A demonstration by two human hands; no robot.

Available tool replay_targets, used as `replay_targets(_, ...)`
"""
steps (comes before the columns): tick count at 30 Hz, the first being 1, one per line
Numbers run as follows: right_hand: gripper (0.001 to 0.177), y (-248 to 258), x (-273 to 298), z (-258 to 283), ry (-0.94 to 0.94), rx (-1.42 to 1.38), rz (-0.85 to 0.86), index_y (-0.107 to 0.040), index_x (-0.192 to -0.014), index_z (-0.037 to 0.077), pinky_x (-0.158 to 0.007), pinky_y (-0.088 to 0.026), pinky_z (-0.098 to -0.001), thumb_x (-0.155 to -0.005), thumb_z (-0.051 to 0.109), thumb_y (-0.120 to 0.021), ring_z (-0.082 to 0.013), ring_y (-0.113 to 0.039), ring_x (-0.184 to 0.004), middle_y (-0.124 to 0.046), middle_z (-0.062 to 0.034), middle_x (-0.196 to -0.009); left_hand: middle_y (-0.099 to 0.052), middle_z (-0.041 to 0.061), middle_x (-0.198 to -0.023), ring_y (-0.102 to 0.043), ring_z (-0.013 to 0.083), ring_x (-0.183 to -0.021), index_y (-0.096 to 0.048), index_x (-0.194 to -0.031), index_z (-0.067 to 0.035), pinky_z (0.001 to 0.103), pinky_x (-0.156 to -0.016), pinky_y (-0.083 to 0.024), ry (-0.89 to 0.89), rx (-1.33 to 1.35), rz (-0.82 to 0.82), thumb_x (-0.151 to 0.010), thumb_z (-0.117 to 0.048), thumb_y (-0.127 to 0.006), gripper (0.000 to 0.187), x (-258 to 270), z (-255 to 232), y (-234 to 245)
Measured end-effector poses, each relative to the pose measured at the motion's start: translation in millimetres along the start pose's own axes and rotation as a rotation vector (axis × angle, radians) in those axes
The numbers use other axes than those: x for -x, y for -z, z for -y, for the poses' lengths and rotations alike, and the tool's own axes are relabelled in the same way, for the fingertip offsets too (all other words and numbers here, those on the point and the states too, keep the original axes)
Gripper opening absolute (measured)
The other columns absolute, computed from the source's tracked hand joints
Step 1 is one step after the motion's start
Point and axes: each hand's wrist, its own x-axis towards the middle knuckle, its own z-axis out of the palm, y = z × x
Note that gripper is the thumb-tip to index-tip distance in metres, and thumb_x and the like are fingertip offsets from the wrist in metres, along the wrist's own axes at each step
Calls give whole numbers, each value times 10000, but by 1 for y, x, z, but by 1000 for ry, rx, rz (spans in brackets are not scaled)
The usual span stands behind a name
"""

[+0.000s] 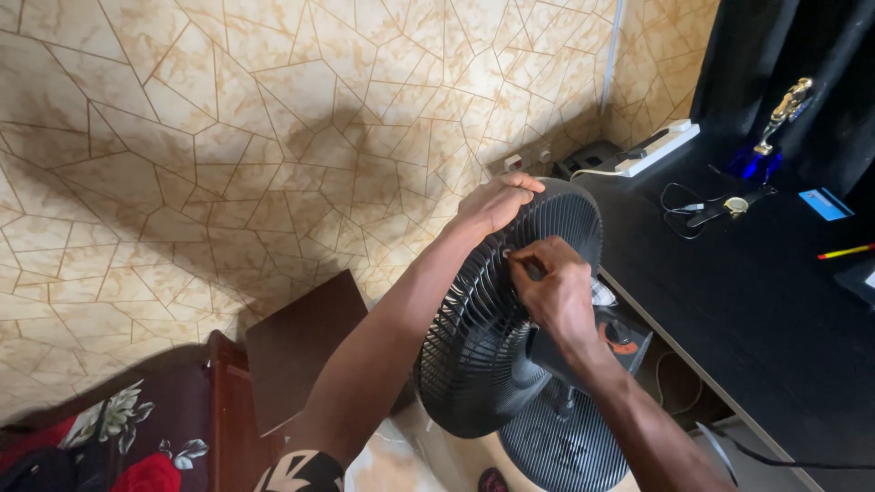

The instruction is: Cleaning a black standing fan with a cloth in a bedroom.

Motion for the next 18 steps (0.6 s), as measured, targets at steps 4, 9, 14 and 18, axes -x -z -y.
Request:
replay_targets(4,143,9,7,10,-16,40,86,-780,-963,26,-696,-599,-347,-823,22,-755,-252,-736,-766,-729,-141,-930,-742,-79,-1247,-662,150,-1186,-734,-1211,-333,335,-1015,-454,10,-14,-3,-912,-367,-555,350,1,1,1)
replay_targets(9,271,11,27,8,18,125,156,-778,-1106,3,-631,-569,-372,-847,-16,-700,-260,-680,-688,-669,-172,-968,-760,-73,-1228,-668,139,-1186,-741,-1209,-330,323,-1035,-444,25,27,-10,-897,-355,-583,350,4,-1,1)
replay_targets(14,302,17,31,8,-171,98,211,-778,-1121,50,-546,-567,-338,-837,30,-677,-220,-676,-610,-698,-150,-1019,-751,-71,-1237,-662,139,-1188,-749,-1207,-325,317,-1048,-434,21,31,-18,-892,-352,-597,351,9,-6,0)
replay_targets(18,269,16,39,-8,-122,53,151,-806,-1089,84,-607,-573,-319,-843,57,-699,-209,-704,-682,-746,-137,-1006,-757,-69,-1225,-666,136,-1179,-742,-1210,-327,311,-1046,-434,38,25,-19,-889,-351,-595,354,15,-11,1)
